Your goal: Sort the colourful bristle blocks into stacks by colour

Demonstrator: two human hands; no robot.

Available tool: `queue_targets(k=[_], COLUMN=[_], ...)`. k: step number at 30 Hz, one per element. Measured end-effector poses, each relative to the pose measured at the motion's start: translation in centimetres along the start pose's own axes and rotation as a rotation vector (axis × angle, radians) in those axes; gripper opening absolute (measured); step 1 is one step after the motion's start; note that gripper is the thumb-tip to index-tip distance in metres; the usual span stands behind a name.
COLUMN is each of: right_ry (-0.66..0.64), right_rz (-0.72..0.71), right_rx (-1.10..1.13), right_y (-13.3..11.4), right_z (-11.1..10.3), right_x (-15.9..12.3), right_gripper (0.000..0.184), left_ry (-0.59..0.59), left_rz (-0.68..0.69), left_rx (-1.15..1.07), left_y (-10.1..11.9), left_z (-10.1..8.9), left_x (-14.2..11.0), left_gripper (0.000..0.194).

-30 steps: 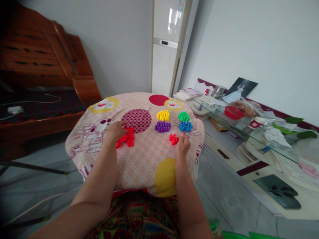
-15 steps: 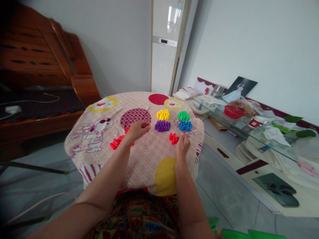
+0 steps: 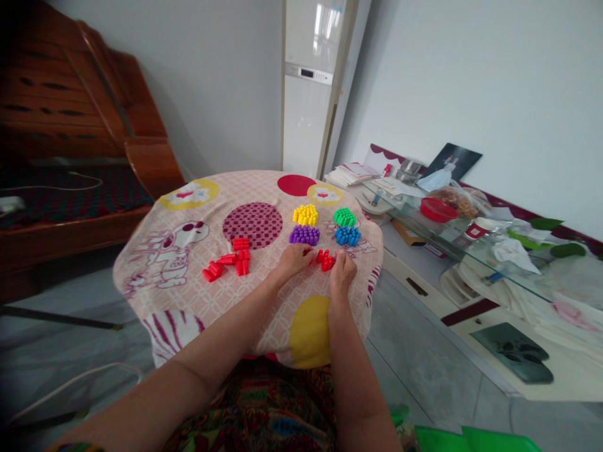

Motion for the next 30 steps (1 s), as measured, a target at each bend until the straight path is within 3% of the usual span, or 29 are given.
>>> queue_targets(k=[7,16,19,24,30], right_ry=[0.0,-0.014,-0.008,-0.015,-0.02], right_rz=[-0.011,-0.014,-0.012,-0.02,-0.007], right_rx=[0.02,0.009,0.001,0.014,0.011], right_y=[0.1,0.0,0.0,0.2,0.2], right_z=[-0.1,-0.1,-0.1,-0.1,-0.1], right_x=[0.0,0.0,-0.1,0.0,0.1], right_gripper=[0.047,0.048,0.05,0.049,0.048], left_ry=[0.062,0.023,-0.006,0.021,0.023], left_rz=[-0.007,0.068,0.145,0.171,0.199], left_rx=[-0.131,-0.27,-0.275,-0.221,-0.204], left_y=[-0.5,-1.4,-1.8,-1.8,-1.7], left_z=[0.6,1.2,1.6,1.9,2.0], left_x=[0.6,0.3,0.3,0.6,0.6], left_gripper=[0.028,0.033,0.047,0.036,0.038])
Point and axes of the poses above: each hand's wrist, its own x-axis towards the middle knuckle, its own z-axis out of the palm, y = z × x, the point moved 3 cm from there along x, towards the middle knuckle, and after that the axes turned 11 degrees about x, right-handed, at the moved point
